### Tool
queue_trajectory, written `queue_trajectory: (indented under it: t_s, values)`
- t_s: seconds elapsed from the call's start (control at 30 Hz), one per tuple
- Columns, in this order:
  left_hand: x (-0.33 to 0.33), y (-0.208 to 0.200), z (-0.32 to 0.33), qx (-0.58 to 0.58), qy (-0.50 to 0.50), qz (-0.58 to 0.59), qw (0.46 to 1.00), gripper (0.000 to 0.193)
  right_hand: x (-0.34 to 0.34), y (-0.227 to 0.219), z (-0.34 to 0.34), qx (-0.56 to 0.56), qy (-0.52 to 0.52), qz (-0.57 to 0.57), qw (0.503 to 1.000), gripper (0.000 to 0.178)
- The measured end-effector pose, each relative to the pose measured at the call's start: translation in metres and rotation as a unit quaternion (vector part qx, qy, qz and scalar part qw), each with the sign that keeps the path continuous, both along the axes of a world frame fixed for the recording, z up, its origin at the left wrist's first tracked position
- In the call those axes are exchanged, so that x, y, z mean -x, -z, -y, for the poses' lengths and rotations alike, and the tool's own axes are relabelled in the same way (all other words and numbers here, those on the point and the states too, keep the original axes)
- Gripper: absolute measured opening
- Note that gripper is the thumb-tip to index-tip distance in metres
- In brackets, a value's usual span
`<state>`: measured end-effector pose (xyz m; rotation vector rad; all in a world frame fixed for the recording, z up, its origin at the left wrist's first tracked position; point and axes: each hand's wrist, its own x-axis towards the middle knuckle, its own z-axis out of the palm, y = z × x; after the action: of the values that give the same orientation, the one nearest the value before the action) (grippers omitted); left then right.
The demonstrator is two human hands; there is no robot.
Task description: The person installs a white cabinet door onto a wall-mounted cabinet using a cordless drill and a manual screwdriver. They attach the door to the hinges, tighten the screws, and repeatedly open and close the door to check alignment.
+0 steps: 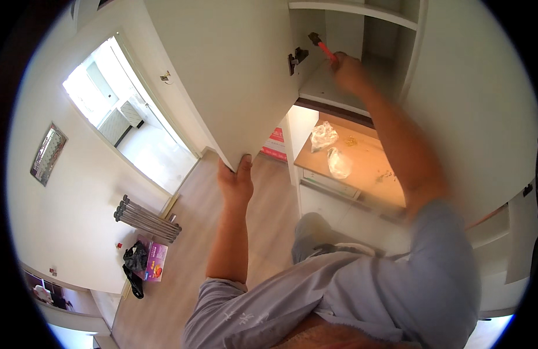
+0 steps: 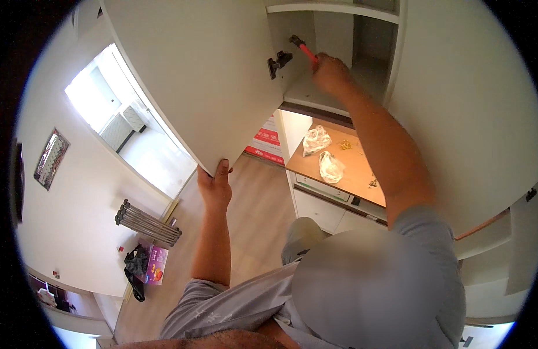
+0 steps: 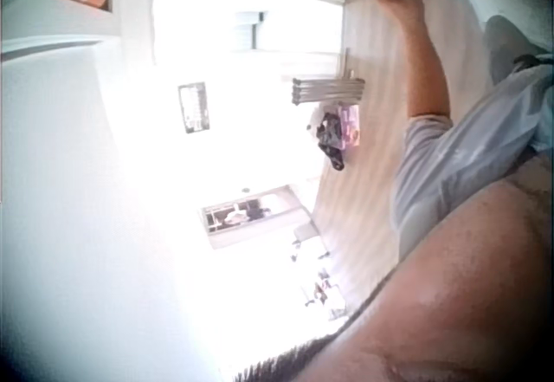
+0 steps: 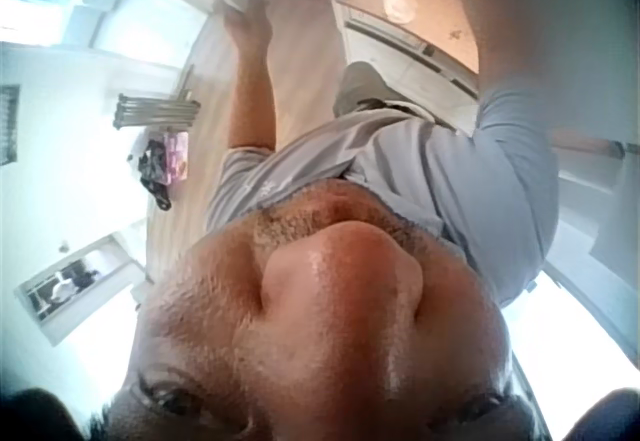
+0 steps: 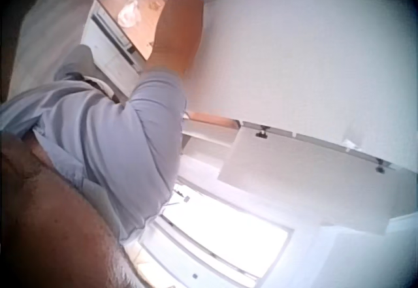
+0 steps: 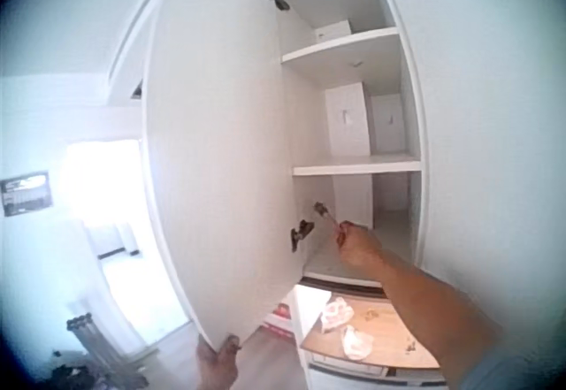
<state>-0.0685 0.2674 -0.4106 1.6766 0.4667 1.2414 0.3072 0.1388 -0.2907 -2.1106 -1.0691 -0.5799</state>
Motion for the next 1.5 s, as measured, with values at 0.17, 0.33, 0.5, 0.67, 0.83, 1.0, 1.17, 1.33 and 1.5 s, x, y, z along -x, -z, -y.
queue_trajectory:
  t_s: [0.17,0.33,0.5,0.67,0.83,1.0,1.17,1.33,1.5]
  values:
    - [-0.001,-0.002,0.007,0.012,0.002,0.05,0.999,0.028,-0.005,-0.035,0.005,0.084,0.066,0.058,0.993,0.024]
    - [0.001,0.005,-0.003,-0.021,0.032,0.028,0.999,0.037,-0.027,-0.027,0.007,0.238,0.052,0.205,0.948,0.023]
    - [-0.003,-0.002,0.002,0.006,0.027,0.054,0.998,0.031,-0.045,-0.041,0.005,0.188,0.072,0.129,0.971,0.023]
    - [0.001,-0.001,-0.001,-0.017,0.01,0.043,0.999,0.025,-0.03,-0.038,0.006,0.209,0.041,0.173,0.962,0.025]
    - [-0.004,0.006,0.001,0.015,0.017,0.03,0.999,0.032,-0.025,-0.027,0.008,0.309,0.053,0.109,0.943,0.031]
    - [-0.004,0.0,0.003,0.014,0.015,0.042,0.999,0.036,0.01,-0.012,0.017,0.296,0.02,0.071,0.952,0.031]
    - [-0.002,0.002,0.001,0.012,0.009,0.039,0.999,0.036,0.006,0.022,0.011,0.216,0.033,0.017,0.976,0.028]
    - [0.003,0.006,0.0,0.023,0.009,0.056,0.998,0.038,0.014,-0.03,0.009,0.086,0.036,0.007,0.996,0.023]
    - [-0.003,0.002,0.005,0.025,0.006,0.055,0.998,0.037,-0.004,-0.025,0.01,0.141,0.038,0.067,0.987,0.024]
